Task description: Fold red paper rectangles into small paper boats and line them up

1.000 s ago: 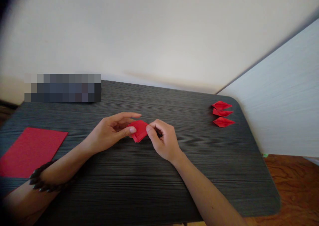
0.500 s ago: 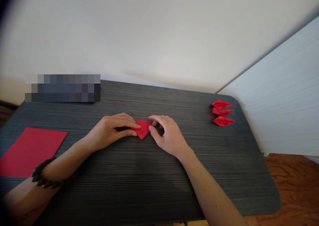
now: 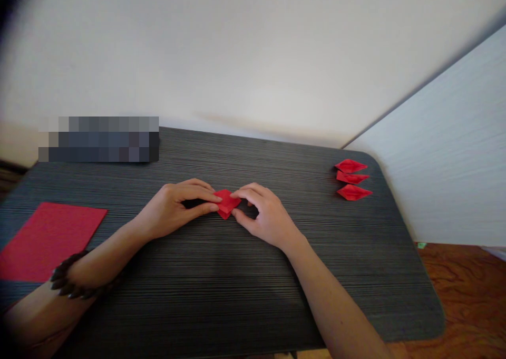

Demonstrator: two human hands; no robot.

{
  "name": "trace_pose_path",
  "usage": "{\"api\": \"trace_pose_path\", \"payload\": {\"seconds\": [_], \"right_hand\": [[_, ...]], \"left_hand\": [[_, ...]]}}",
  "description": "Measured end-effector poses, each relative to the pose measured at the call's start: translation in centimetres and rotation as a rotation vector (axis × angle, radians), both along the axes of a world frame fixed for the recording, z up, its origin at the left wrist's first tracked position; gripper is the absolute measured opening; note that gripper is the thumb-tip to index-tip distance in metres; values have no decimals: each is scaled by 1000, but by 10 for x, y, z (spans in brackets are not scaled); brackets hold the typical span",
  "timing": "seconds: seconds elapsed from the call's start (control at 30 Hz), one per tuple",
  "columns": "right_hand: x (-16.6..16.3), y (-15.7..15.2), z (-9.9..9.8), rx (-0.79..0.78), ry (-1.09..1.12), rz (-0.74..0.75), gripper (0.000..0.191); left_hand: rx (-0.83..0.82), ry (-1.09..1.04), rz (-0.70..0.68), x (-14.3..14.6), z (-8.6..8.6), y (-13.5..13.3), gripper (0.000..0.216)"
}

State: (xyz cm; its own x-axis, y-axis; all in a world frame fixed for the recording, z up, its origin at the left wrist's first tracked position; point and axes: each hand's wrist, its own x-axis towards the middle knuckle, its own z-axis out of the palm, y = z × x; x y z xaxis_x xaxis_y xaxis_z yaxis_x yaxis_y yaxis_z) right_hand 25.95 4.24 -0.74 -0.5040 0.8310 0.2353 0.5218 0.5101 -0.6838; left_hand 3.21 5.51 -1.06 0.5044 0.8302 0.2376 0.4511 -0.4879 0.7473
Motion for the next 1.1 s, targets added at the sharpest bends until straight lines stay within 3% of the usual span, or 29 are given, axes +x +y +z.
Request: {"api": "trace_pose_path", "payload": {"seconds": [0.37,0.73,0.9,1.1], "right_hand": [[0,1,-9,141,-54,-22,17],[-3,1,-10,126,-134,-49,21],[-7,0,-7,114,-152,-49,20],[-10,0,-9,74,-108,-101,13]], "left_hand": [[214,108,-3,-3,3,0,19],[332,316,-45,-4,0,-2,19],[306,309,-77,-1,2,-4,22],[184,209,11,0,-3,-3,17]]}}
